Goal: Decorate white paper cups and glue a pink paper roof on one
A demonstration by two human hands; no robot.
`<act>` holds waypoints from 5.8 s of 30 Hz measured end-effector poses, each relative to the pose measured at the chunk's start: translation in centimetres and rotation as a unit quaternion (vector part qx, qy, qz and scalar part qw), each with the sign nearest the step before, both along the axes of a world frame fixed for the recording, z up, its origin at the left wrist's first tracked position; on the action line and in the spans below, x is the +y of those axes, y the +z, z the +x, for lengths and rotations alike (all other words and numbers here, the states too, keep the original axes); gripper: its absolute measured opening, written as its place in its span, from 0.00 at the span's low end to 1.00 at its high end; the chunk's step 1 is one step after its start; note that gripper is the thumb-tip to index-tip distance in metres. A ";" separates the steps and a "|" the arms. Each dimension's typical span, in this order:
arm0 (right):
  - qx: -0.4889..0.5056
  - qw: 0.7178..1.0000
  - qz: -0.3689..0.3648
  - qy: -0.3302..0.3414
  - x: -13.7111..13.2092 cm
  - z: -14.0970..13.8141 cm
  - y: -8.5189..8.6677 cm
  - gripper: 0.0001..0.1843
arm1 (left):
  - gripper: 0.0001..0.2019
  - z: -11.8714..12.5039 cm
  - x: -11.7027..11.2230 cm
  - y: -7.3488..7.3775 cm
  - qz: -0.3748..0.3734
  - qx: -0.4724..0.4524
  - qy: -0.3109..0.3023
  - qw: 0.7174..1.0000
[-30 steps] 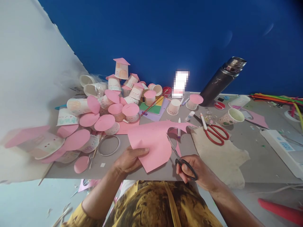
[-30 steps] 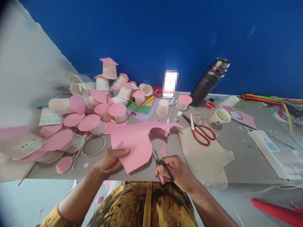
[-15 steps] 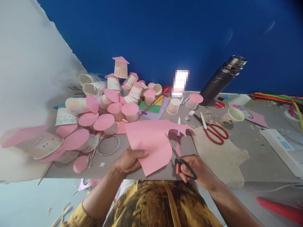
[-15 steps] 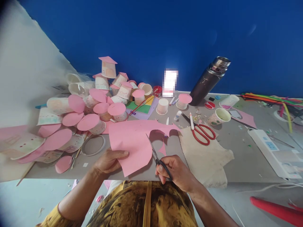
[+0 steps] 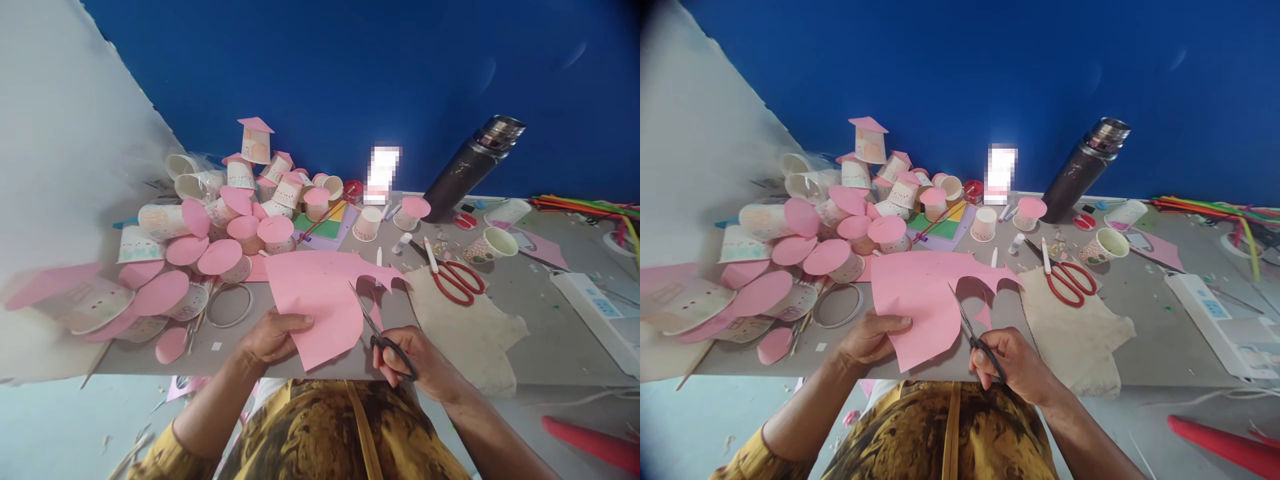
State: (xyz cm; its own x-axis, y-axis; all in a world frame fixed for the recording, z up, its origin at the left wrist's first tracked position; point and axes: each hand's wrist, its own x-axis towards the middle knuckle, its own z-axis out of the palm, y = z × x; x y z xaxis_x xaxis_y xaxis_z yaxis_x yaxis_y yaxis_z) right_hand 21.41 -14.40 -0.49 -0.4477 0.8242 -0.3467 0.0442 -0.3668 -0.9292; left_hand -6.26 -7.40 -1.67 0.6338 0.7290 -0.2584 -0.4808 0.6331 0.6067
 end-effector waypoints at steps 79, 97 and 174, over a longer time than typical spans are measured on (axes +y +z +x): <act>-0.008 0.987 -0.097 0.125 0.8 2.7 0.4 0.33 | 0.17 -2.4 1.8 0.3 0.010 0.044 -0.178 0.983; -0.039 0.985 -0.081 0.144 1.3 2.7 1.2 0.32 | 0.18 -1.3 2.5 2.0 0.025 0.088 -0.067 0.994; -0.117 0.970 -0.101 0.188 2.1 3.2 3.0 0.35 | 0.15 -0.1 6.9 4.8 0.147 0.171 -0.279 0.933</act>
